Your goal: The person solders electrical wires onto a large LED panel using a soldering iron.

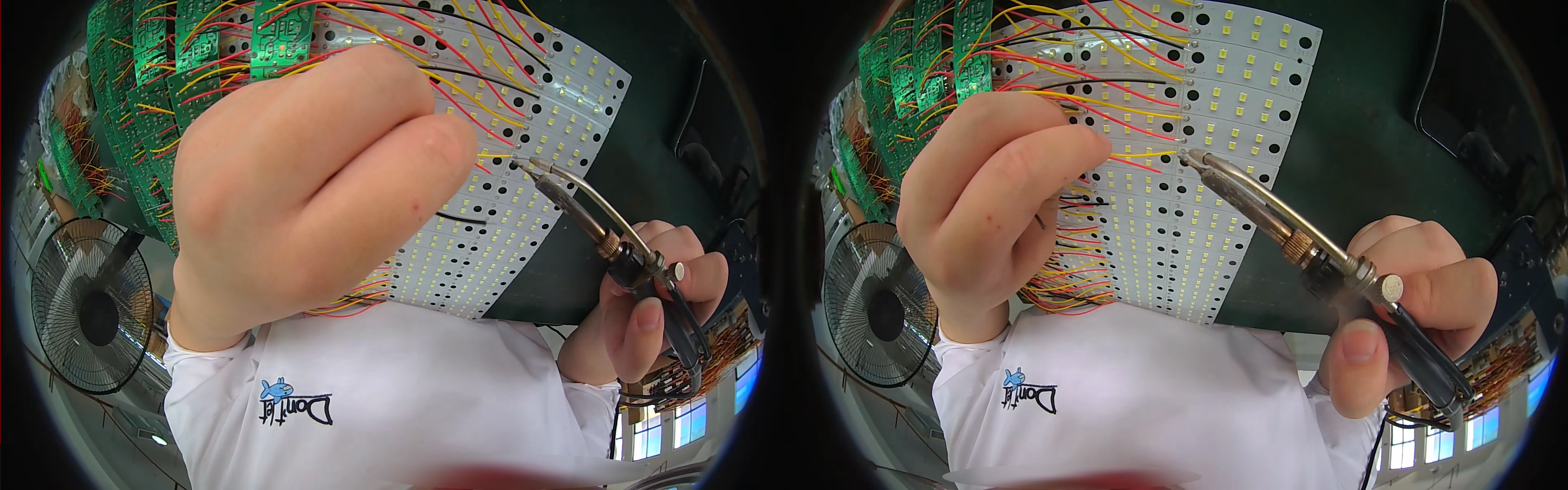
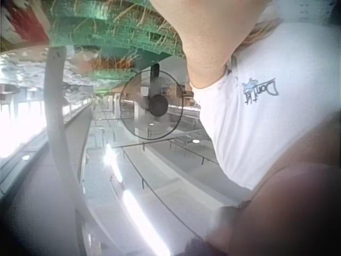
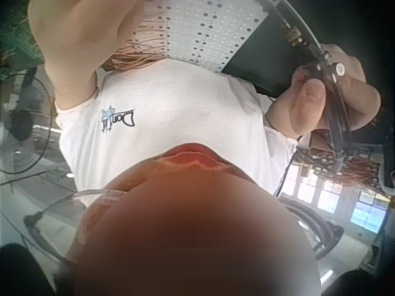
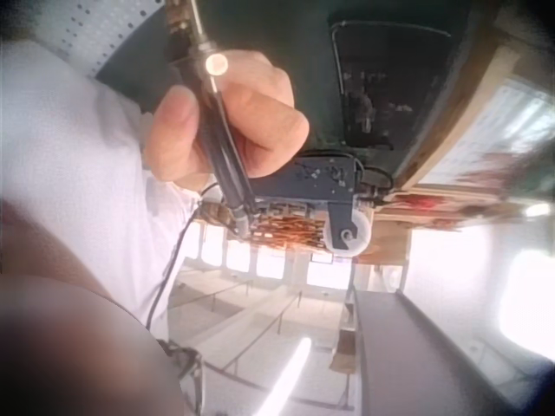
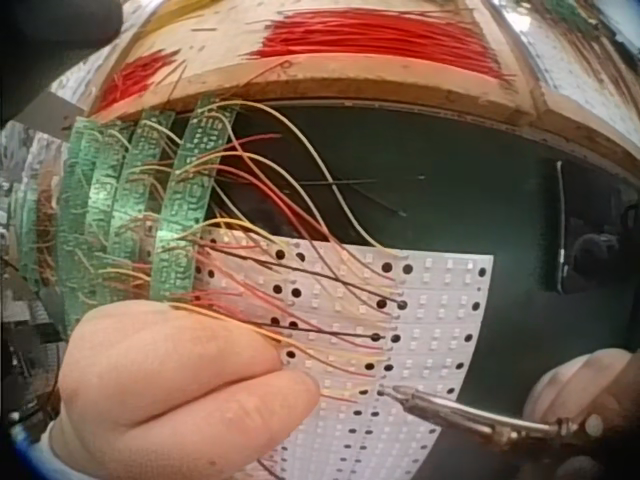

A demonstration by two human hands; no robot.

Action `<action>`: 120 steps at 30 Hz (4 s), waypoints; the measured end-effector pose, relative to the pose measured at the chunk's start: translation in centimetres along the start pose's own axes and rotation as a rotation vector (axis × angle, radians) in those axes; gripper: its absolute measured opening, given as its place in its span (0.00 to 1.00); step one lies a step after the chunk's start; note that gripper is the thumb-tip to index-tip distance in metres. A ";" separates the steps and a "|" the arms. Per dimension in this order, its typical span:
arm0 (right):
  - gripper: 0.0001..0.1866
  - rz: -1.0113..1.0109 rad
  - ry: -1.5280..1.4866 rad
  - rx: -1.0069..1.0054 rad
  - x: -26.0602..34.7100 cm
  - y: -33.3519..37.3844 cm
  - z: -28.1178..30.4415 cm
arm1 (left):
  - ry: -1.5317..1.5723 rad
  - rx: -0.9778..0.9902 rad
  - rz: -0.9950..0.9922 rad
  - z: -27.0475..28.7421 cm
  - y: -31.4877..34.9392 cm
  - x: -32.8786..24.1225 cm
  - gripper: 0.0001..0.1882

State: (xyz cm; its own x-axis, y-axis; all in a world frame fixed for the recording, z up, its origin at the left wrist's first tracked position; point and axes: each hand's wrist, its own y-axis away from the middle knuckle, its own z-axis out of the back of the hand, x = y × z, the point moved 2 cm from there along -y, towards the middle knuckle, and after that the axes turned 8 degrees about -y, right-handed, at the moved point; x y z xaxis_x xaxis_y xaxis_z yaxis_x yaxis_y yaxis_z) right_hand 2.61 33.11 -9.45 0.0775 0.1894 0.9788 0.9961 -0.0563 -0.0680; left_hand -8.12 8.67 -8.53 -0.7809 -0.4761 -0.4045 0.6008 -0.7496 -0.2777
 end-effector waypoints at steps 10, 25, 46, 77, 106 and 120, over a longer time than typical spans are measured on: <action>0.14 -0.021 0.053 -0.004 0.0 -0.1 0.0 | -0.003 -0.001 -0.002 -0.1 0.0 -0.1 0.18; 0.13 0.000 -0.029 -0.053 0.1 0.1 0.4 | 0.034 0.018 0.001 0.0 -0.2 -0.1 0.19; 0.11 -0.017 -0.059 -0.111 0.5 0.5 0.2 | -0.030 0.108 -0.050 2.2 0.3 -0.9 0.11; 0.16 -0.054 -0.002 0.026 0.2 0.1 0.2 | -0.033 0.008 -0.034 -1.3 -0.1 -0.4 0.08; 0.14 -0.008 -0.020 -0.043 0.4 0.1 0.7 | -0.037 0.172 0.029 1.3 -2.8 -2.2 0.12; 0.14 -0.052 -0.043 -0.139 0.5 0.3 0.3 | -0.081 0.305 0.106 0.9 -4.5 -2.4 0.10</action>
State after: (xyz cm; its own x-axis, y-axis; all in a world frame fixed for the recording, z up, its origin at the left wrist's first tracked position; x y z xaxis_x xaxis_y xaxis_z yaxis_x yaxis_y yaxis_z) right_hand 2.96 33.51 -8.99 0.0312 0.2375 0.9709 0.9835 -0.1803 0.0125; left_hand -9.09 12.75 -5.55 -0.7352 -0.5845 -0.3433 0.6102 -0.7912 0.0404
